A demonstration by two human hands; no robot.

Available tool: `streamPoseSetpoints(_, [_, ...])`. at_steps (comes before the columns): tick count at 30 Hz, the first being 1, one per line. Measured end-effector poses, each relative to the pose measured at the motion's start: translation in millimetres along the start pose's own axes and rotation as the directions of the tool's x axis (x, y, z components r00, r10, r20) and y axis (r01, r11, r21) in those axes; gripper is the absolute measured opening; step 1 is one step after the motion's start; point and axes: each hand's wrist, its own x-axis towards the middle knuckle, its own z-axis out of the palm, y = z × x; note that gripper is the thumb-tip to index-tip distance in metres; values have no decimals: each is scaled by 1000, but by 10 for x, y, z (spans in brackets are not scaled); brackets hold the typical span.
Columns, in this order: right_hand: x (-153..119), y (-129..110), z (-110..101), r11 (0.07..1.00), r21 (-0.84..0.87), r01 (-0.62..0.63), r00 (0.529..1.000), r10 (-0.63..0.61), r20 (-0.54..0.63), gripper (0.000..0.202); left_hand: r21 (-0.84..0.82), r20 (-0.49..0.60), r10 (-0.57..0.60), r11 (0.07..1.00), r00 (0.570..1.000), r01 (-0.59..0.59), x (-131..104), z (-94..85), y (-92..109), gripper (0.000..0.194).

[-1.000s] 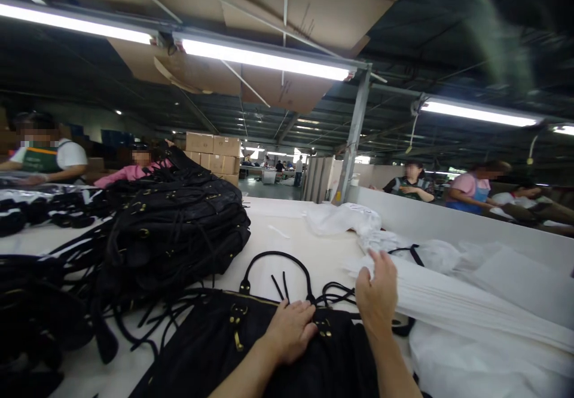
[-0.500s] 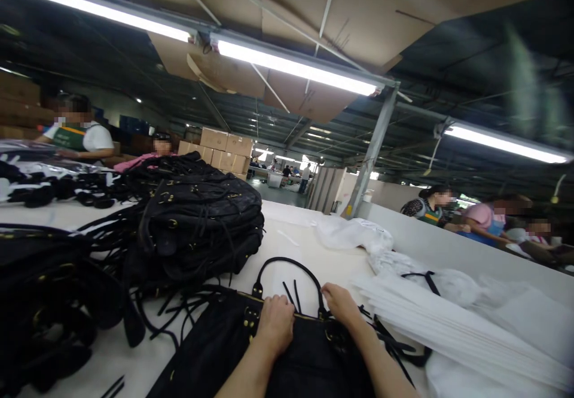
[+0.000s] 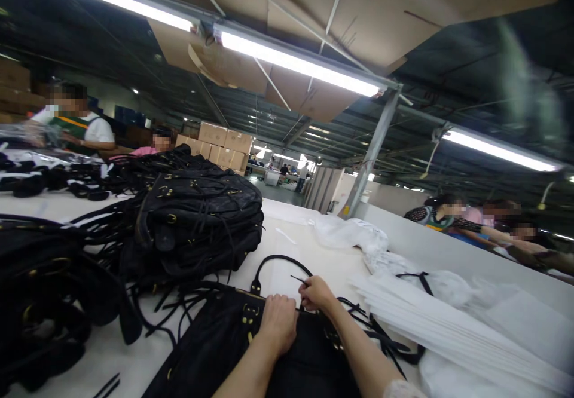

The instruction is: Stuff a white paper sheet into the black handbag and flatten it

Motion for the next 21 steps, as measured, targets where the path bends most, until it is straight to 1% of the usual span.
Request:
streamPoseSetpoints(2, [-34, 91, -202, 994, 110, 10, 1000, -12, 16, 17, -13, -3, 72, 997, 997, -72, 5, 30, 103, 29])
streamPoseSetpoints(4, [-114, 159, -364, 979, 196, 50, 999, -54, 11, 14, -26, -5, 121, 992, 993, -121, 20, 42, 188, 31])
streamPoseSetpoints(7, [-265, 197, -471, 955, 266, 129, 989, -142, 30, 8, -42, 13, 175, 984, 984, -175, 54, 21, 239, 35])
streamPoseSetpoints(9, [-335, 205, -501, 950, 265, 166, 983, -181, 35, 9, -62, 35, 226, 973, 974, -223, 72, 2, 233, 36])
streamPoseSetpoints(10, [-354, 214, -529, 953, 250, 173, 983, -183, 16, 12, -73, 43, 244, 968, 969, -241, 76, -2, 224, 37])
streamPoseSetpoints(11, [-365, 229, -573, 958, 226, 174, 985, -173, -24, 15, -84, 49, 257, 964, 965, -252, 76, 1, 216, 38])
streamPoseSetpoints(13, [-382, 274, -714, 973, 155, 171, 977, -147, -152, 26, -104, 53, 266, 960, 963, -260, 65, 23, 203, 42])
streamPoseSetpoints(15, [-441, 330, -886, 982, 61, 181, 947, -157, -280, 37, -128, 55, 277, 955, 959, -269, 44, 57, 197, 51])
streamPoseSetpoints(16, [-501, 356, -960, 980, 9, 198, 933, -185, -310, 39, -143, 58, 286, 951, 956, -276, 32, 73, 197, 56])
streamPoseSetpoints(17, [-587, 380, -1012, 974, -40, 223, 925, -224, -305, 41, -160, 61, 297, 945, 953, -284, 20, 84, 197, 62])
streamPoseSetpoints(18, [-699, 403, -1036, 965, -75, 252, 926, -263, -272, 41, -178, 65, 308, 940, 949, -292, 10, 90, 198, 66])
streamPoseSetpoints(19, [-833, 427, -1027, 948, -111, 298, 932, -314, -182, 43, -199, 69, 321, 932, 945, -302, 1, 91, 200, 70])
streamPoseSetpoints(20, [-983, 453, -987, 919, -148, 364, 926, -375, -51, 50, -221, 75, 336, 924, 939, -313, -6, 87, 204, 74])
streamPoseSetpoints(21, [-1141, 484, -918, 876, -189, 444, 896, -436, 84, 60, -243, 81, 350, 915, 933, -322, -11, 80, 208, 78])
